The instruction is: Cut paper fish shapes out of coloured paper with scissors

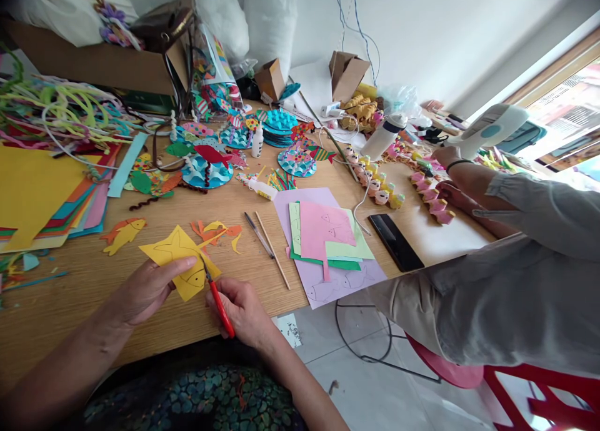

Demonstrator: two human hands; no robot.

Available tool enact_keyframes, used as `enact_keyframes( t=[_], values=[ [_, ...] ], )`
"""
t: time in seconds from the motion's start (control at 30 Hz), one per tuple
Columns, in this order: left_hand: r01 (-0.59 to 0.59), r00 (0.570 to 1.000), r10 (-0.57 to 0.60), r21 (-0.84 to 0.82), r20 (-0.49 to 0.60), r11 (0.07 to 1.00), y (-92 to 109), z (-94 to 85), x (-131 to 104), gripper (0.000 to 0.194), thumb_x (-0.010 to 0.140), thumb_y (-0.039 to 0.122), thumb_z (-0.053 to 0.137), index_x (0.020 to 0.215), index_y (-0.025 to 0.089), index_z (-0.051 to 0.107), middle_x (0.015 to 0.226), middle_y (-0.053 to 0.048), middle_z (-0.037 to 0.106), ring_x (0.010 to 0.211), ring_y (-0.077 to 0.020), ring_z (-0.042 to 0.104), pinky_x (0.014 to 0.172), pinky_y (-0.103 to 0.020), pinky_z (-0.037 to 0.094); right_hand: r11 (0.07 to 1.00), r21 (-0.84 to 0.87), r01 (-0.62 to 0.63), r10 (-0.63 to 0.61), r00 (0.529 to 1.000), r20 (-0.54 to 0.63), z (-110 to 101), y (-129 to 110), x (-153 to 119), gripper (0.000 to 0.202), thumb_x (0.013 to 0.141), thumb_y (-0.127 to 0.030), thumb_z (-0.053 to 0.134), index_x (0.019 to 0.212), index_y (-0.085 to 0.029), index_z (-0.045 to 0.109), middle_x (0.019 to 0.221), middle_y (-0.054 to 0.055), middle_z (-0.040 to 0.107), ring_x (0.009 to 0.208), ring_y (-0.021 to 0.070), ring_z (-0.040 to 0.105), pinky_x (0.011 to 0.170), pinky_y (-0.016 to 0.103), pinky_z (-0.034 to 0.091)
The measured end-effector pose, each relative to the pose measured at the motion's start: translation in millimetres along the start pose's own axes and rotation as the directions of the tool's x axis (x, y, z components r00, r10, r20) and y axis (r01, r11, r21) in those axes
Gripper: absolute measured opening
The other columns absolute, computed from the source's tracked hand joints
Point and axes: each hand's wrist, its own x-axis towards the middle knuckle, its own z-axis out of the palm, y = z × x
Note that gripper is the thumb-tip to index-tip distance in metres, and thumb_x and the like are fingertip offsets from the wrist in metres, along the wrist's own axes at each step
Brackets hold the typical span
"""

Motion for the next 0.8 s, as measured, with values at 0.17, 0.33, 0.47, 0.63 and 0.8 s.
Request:
enact_keyframes(
  t=[0.17,0.33,0.47,0.63,0.8],
  values=[
    [0.028,1.000,-0.028,-0.011,0.005,1.000,2.8,-0.3,-0.9,0.020,0.059,0.034,0.074,0.073,0.020,0.067,0.074,-0.002,0.072,0.076,-0.0228,0.065,0.069,-0.031,0.050,1.000,-0.018,0.011,-0.011,1.000,-0.014,0.1,-1.9,-1.0,0.048,0.084,-0.058,0.059,0.061,-0.019,0.042,0.048,-0.008,0.039,0.038,0.0047,0.037,0.035,0.018,0.025],
    [0.065,0.998,-0.065,-0.004,0.000,0.998,8.1,-1.2,-2.8,0.024,0.055,0.034,0.075,0.073,0.021,0.068,0.074,-0.001,0.073,0.074,-0.0223,0.064,0.068,-0.030,0.050,0.998,-0.057,-0.002,0.001,1.000,-0.011,-0.3,-2.8,-1.7,0.043,0.086,-0.052,0.059,0.063,-0.019,0.043,0.048,-0.008,0.041,0.038,0.0051,0.038,0.036,0.018,0.026],
    [0.058,0.998,-0.058,0.004,-0.006,0.998,9.9,-0.8,-2.8,0.025,0.053,0.035,0.075,0.074,0.022,0.069,0.077,-0.002,0.073,0.070,-0.0210,0.062,0.063,-0.029,0.048,0.999,-0.052,0.005,-0.005,1.000,0.012,-1.3,-2.2,-1.2,0.043,0.086,-0.054,0.058,0.064,-0.019,0.044,0.050,-0.007,0.043,0.038,0.0055,0.040,0.035,0.018,0.027],
    [0.053,0.999,-0.053,0.036,0.007,0.998,10.1,-0.4,-1.6,0.029,0.054,0.035,0.074,0.080,0.022,0.068,0.080,-0.001,0.074,0.070,-0.0210,0.062,0.061,-0.029,0.048,0.998,-0.059,0.014,-0.012,1.000,0.024,-2.0,-2.3,-1.6,0.047,0.086,-0.058,0.057,0.065,-0.019,0.044,0.051,-0.007,0.044,0.038,0.0049,0.041,0.035,0.017,0.028],
    [-0.001,1.000,0.000,0.063,0.026,0.998,9.0,-3.5,-1.0,0.023,0.057,0.035,0.074,0.077,0.023,0.069,0.076,-0.002,0.073,0.068,-0.0214,0.062,0.060,-0.029,0.048,0.998,-0.055,0.020,-0.019,1.000,0.019,-1.2,-2.0,-2.1,0.047,0.087,-0.058,0.055,0.063,-0.019,0.043,0.050,-0.008,0.041,0.038,0.0050,0.040,0.035,0.017,0.028]
  ],
)
